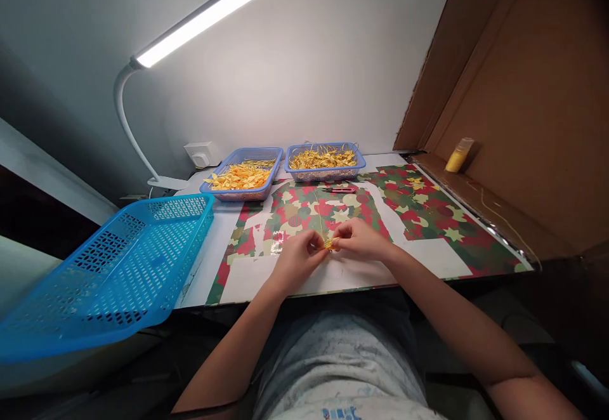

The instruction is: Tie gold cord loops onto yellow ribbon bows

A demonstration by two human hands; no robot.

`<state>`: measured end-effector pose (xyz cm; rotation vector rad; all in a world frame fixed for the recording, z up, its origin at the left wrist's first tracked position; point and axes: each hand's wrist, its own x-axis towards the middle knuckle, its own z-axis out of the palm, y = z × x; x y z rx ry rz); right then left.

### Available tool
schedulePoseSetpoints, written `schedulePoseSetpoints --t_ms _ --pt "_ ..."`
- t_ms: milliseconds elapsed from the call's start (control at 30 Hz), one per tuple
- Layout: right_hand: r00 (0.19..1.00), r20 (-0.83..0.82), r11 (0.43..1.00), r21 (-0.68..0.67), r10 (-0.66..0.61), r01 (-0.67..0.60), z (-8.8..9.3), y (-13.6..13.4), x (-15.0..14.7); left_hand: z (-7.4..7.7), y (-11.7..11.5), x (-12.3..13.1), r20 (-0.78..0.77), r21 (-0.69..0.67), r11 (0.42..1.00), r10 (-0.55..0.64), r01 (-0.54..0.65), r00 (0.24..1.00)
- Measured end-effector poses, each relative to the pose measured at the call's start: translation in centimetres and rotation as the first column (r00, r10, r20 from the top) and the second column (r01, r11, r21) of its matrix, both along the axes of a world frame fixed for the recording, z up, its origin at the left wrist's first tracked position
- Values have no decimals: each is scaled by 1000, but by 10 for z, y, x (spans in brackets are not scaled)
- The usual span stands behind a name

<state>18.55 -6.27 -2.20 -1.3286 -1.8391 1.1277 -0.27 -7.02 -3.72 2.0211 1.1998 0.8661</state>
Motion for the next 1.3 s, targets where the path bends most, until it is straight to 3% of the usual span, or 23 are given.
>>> schedulePoseSetpoints --t_ms 100,167,300,433,667,900,1033,1300 --pt "993 -112 999 -2 -45 45 5 14 2 9 20 0 228 -229 972 2 52 974" --pt "984 -150 995 10 -92 95 11 25 3 17 36 1 275 -350 933 18 83 961" --pt "965 -224 989 18 -137 145 16 47 4 27 62 6 294 -339 937 23 82 956" --pt "949 -280 988 15 -144 155 8 58 6 18 75 10 401 -335 932 9 138 916" --pt "952 -281 991 16 -124 134 -3 56 3 1 82 12 575 -493 827 76 271 815" --pt "959 -266 995 -6 -99 101 -1 53 1 2 83 9 536 -479 840 47 257 843" --pt "963 -242 993 -19 -118 117 -1 50 0 -1 83 9 464 -419 884 11 208 886" --pt "969 -214 992 -10 -122 122 -2 50 -3 -7 81 17 445 -303 936 -26 178 895"
